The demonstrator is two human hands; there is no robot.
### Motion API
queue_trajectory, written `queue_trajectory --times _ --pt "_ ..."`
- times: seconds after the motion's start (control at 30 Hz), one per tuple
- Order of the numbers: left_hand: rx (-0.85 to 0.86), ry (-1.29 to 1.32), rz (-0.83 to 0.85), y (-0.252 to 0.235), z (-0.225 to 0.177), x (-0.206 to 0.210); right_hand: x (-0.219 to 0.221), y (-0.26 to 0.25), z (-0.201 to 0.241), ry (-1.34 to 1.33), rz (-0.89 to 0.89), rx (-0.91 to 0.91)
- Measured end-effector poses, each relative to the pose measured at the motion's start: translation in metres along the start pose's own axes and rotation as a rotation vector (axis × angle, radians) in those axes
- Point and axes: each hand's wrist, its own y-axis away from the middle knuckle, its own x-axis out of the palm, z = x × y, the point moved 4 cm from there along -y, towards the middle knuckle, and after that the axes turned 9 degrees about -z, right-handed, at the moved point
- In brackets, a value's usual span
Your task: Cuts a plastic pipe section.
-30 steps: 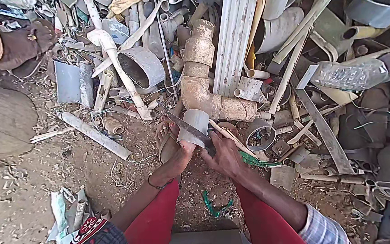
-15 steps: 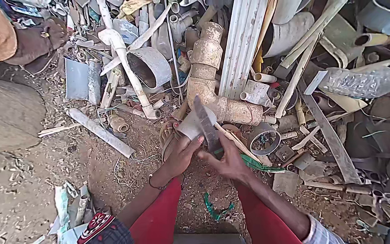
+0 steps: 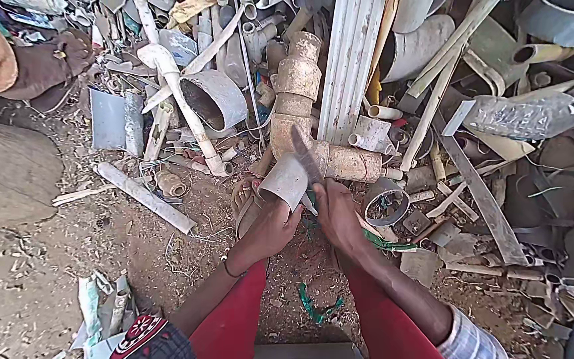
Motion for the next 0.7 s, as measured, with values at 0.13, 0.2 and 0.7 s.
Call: queue_trajectory --times 0.13,0.2,0.7 --pt "-0.027 0.069 0.023 -0.003 0.012 0.001 -0.002 0.011 0.017 0.129 0.091 -0.108" --pt "-0.049 0.062 0.062 -0.002 0.011 0.002 -0.005 -0.008 0.006 0.178 0.121 -0.006" --pt "-0.025 0.238 0.018 -0.004 0.015 0.006 -0.001 0.005 0.023 0.182 0.147 -0.081"
